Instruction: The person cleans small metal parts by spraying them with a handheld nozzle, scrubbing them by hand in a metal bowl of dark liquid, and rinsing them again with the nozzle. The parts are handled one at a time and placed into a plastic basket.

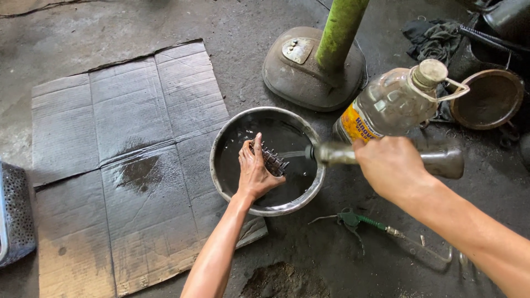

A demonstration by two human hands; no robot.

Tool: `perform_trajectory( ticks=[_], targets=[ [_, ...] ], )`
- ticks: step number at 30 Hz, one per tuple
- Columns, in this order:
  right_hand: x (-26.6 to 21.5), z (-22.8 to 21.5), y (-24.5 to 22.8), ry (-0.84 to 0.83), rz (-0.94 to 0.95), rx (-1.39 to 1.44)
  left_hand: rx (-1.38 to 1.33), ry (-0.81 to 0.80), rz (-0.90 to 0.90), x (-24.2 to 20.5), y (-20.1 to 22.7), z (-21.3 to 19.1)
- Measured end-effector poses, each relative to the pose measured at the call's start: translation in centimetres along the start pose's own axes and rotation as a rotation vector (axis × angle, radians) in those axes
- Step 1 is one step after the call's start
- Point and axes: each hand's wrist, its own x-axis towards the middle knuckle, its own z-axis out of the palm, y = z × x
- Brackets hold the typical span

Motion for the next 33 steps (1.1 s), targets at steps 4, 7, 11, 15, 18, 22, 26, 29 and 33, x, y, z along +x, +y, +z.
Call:
perform_trajectory(
  ticks=[4,7,11,15,18,22,26,29,33],
  targets=[
    [-0.4,-0.3,0.1,-0.032,0.015,0.030,0.001,0.010,-0.002,0.4,0.0,0.3],
    [-1.1,0.2,-0.4,-0.022,-0.014,-0.004,0.025,0.004,-0.004,0.4,-0.2,0.5],
    [-1.5,0.4,-0.1,-0.023,0.011,0.008,0.000,0.004,-0.020,0.6,0.0,0.4],
    [-2.0,0.0,0.7,-0.049,0.051,0.039,-0.032,0.020,-0.033,0.9,0.0,0.7],
    [-2.8,-0.8,0.3,-0.097,-0.023,0.135,-0.036,0.025,-0.052,1.0,-0.6,1.0],
    [-3.3,1.0,0.1,-0.082,0.064,0.135,-0.063,0.021,-0.063,1.1,-0.5,0.9],
    [-2.9,-0.2,-0.3,-0.100,0.012,0.116,-0.050,0.032,-0.039,1.0,-0.2,0.5],
    [-2.2,0.5,-0.3,-0.092,0.020,0.094,-0.039,0.039,-0.011,1.0,0.2,0.5],
    [-1.1,1.1,-0.4,-0.035,0.008,0.115,-0.038,0.032,0.033,1.0,0.3,0.6]
  ],
)
